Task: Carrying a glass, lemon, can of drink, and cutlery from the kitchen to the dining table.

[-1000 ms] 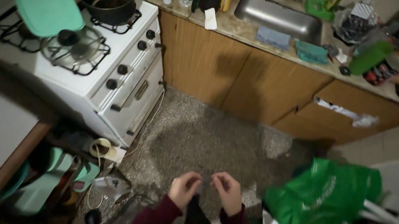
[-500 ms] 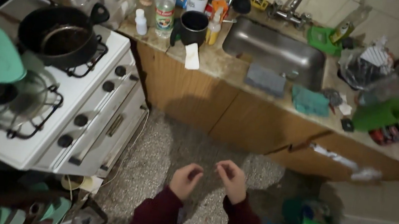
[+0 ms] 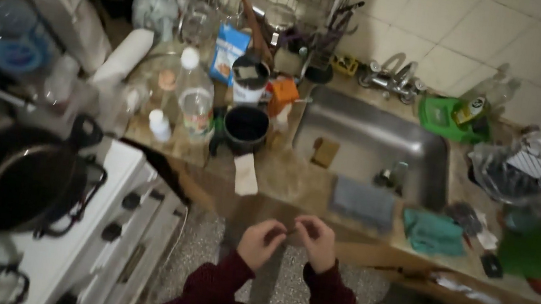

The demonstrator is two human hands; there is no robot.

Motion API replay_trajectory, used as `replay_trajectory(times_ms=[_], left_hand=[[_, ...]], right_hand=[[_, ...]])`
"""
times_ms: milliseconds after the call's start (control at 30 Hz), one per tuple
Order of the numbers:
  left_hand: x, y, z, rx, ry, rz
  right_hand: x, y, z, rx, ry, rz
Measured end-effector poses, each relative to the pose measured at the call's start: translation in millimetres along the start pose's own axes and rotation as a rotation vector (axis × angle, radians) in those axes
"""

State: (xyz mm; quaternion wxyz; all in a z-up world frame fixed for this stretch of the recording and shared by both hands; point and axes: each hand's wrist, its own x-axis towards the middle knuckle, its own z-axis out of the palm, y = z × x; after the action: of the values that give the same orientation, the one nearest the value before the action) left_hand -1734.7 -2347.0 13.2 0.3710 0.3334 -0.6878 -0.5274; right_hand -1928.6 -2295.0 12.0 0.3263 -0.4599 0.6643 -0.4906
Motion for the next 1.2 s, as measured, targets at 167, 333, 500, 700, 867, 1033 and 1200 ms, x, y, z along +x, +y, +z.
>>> replay_trajectory(times_ms=[167, 333, 500, 700, 867, 1033, 1200], left_hand=[[89, 6, -32, 0.047, -0.045, -0.030], [162, 10, -33, 0.041, -0.024, -0.003], [217, 17, -20, 0.076, 0.043, 0.124], [286, 28, -11, 0.096, 0.112, 0.150], [331, 36, -8, 0.098, 0.182, 0.212], [356, 36, -7, 0.133, 0.230, 0.223], [358, 37, -8, 0.119, 0.186, 0.199]], right_hand=[[81, -11, 3, -0.024, 0.076, -0.033], [153, -7, -17, -0.006, 0.145, -0.046], [230, -34, -55, -0.154, 0.215, -0.217], [332, -130, -82, -0.319, 0.307, -0.483], [423, -160, -80, -0.482, 0.375, -0.661], [495, -148, -61, -0.655, 0.325, -0.759], [519, -147, -50, -0.778, 0.225, -0.533]])
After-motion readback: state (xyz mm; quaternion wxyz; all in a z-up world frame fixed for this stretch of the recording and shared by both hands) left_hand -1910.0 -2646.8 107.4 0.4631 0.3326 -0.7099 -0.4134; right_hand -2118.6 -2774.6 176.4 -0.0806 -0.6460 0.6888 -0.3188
